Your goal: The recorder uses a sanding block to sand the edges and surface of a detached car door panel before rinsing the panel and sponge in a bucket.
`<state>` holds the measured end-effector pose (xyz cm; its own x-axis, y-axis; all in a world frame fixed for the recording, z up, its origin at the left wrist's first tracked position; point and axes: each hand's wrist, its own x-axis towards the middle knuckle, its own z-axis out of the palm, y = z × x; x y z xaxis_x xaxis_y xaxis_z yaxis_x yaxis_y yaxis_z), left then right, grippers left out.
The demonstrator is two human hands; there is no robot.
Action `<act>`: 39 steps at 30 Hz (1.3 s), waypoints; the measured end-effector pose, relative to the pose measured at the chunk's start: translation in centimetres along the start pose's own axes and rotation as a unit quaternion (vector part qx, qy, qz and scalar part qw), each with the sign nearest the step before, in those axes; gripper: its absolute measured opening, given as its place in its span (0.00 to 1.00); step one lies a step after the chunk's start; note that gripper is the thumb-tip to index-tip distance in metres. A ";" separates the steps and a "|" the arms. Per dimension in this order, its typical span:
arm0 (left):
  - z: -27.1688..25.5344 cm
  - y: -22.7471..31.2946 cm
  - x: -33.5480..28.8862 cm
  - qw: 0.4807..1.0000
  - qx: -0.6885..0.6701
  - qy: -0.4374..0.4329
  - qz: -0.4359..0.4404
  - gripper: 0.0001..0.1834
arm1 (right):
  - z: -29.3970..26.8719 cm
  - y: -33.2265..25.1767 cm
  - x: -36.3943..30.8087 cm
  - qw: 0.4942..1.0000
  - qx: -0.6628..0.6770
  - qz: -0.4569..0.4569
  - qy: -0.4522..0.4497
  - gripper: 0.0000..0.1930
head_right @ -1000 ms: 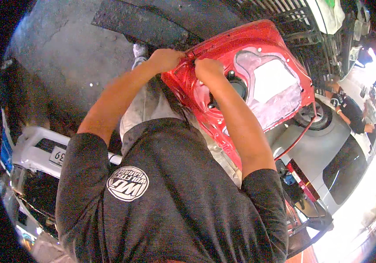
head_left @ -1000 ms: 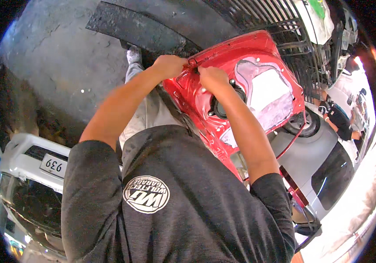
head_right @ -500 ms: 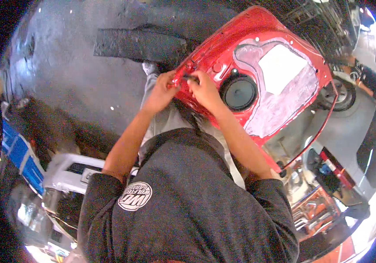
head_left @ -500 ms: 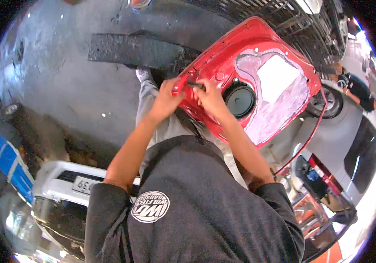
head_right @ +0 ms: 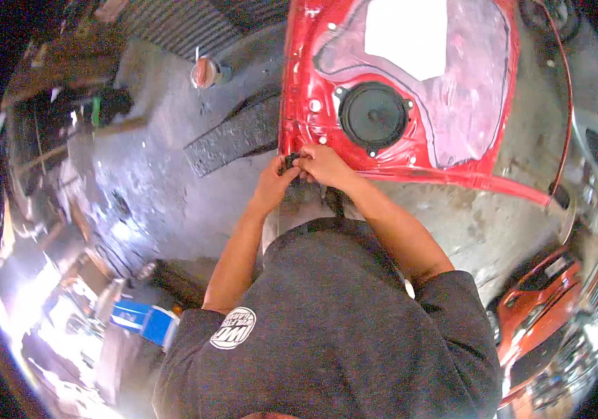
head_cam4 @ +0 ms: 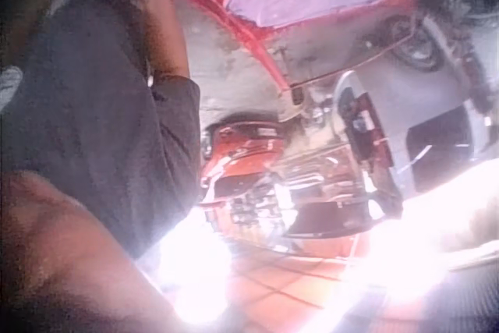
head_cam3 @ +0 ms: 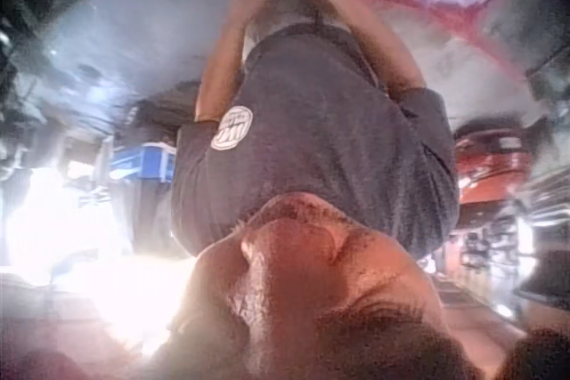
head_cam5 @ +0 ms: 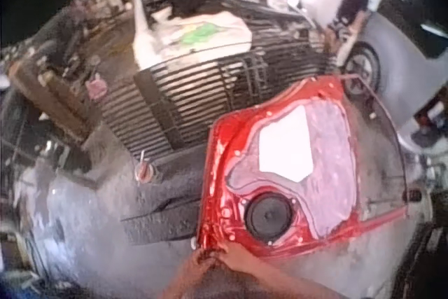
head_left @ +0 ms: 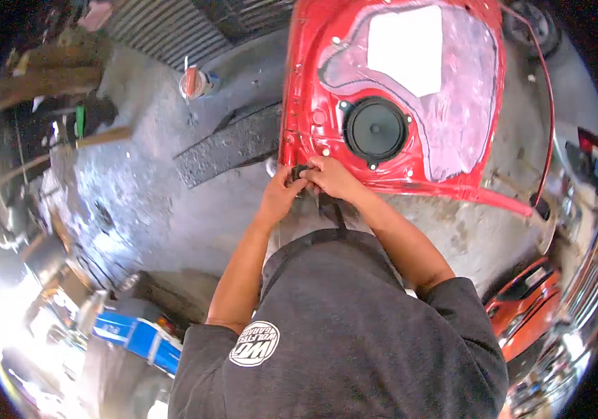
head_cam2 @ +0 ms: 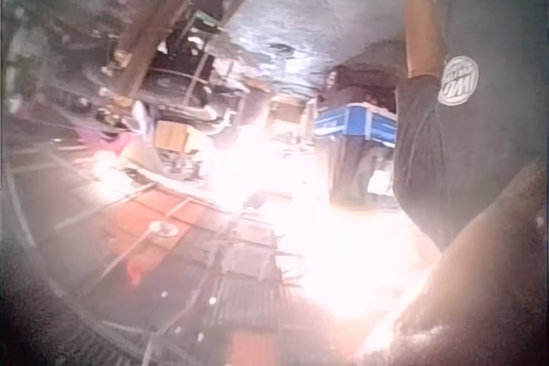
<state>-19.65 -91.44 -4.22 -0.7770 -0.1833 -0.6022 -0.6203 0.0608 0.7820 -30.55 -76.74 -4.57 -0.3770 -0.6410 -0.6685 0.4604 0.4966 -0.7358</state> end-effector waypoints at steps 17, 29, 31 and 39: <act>-1.4 -8.4 10.9 0.965 0.127 0.212 0.094 0.24 | 11.2 19.7 -1.1 0.901 0.337 0.137 0.235 0.23; -1.0 -6.2 13.4 0.964 0.124 0.212 0.104 0.29 | 12.0 16.6 0.8 0.849 0.433 0.085 0.289 0.21; -1.3 -5.2 16.0 0.966 0.110 0.209 0.103 0.28 | 11.7 16.7 0.6 0.848 0.430 0.062 0.304 0.19; -0.4 -10.9 7.1 0.971 0.116 0.197 0.072 0.21 | 9.5 16.9 2.7 0.718 0.599 0.034 0.353 0.23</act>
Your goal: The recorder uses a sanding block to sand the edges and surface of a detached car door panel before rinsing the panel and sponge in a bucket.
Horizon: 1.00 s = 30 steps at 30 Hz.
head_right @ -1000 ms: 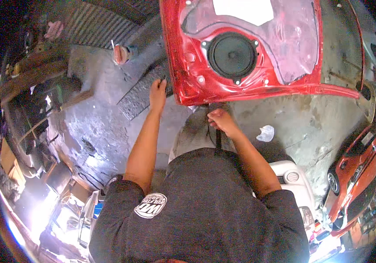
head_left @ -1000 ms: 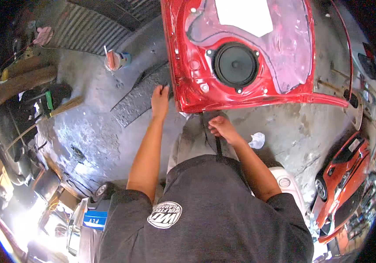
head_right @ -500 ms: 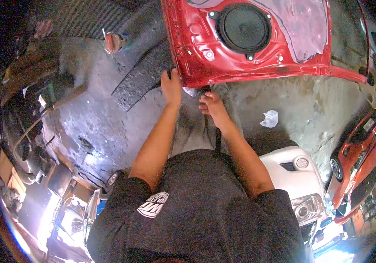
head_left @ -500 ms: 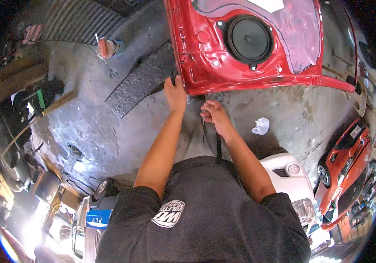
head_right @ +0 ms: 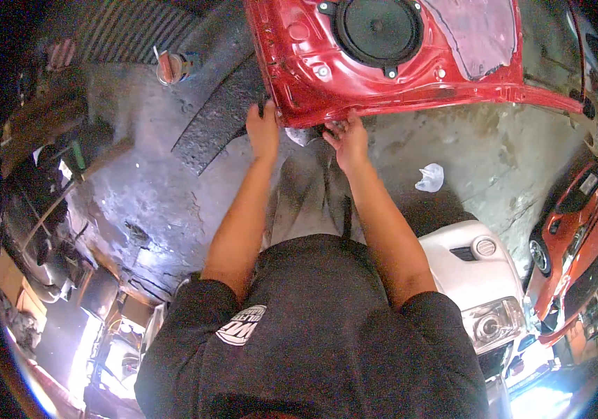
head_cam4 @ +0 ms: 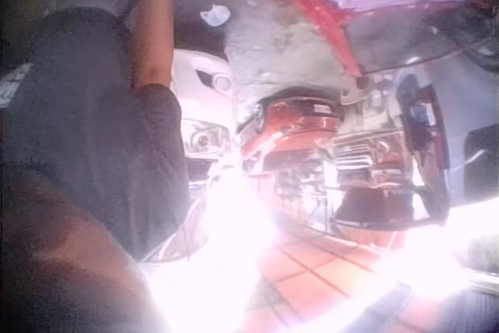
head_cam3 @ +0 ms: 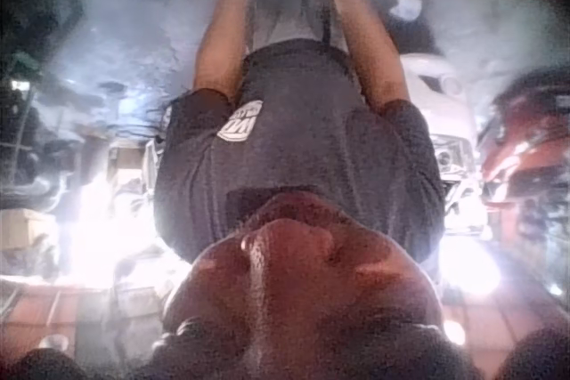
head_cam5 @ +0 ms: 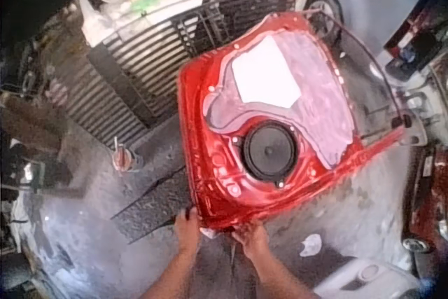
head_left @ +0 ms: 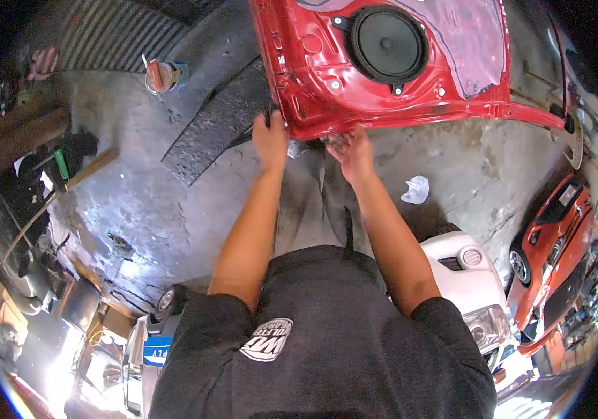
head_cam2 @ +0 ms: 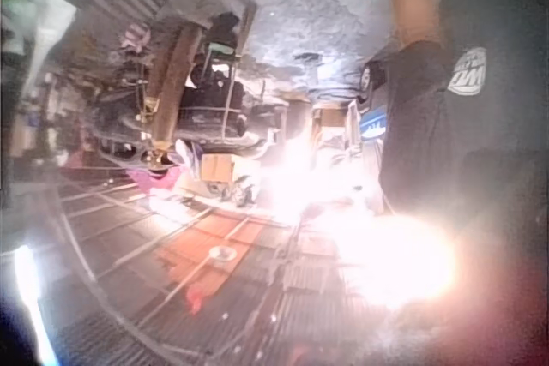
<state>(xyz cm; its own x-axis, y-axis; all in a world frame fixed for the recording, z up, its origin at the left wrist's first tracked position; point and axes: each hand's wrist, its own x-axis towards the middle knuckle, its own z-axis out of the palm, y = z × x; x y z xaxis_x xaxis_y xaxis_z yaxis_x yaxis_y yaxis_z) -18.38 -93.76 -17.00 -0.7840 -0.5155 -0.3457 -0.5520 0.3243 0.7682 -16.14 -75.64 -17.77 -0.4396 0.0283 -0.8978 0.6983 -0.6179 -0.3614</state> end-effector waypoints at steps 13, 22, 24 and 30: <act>0.9 -2.4 -0.6 0.997 0.025 0.025 0.075 0.20 | -0.6 0.1 1.5 0.999 0.024 -0.020 0.018 0.23; -0.3 -2.0 -1.2 0.998 0.030 0.007 0.056 0.18 | -0.8 0.7 2.0 0.997 0.057 -0.044 0.009 0.21; -0.7 -2.1 -0.9 0.998 0.024 -0.001 0.051 0.18 | -0.9 0.5 2.0 0.998 0.054 -0.040 0.009 0.21; -3.0 -2.6 -0.3 0.980 0.134 -0.143 0.022 0.14 | -0.4 -0.2 1.8 0.998 0.055 -0.017 -0.005 0.21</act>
<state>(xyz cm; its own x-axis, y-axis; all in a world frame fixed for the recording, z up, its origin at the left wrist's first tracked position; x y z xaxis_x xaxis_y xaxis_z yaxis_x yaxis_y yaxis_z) -15.86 -96.86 -17.26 -0.8347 -0.2653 -0.4827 -0.5413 0.5570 0.6299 -16.84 -75.20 -19.38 -0.4684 0.0435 -0.8824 0.6164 -0.6995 -0.3617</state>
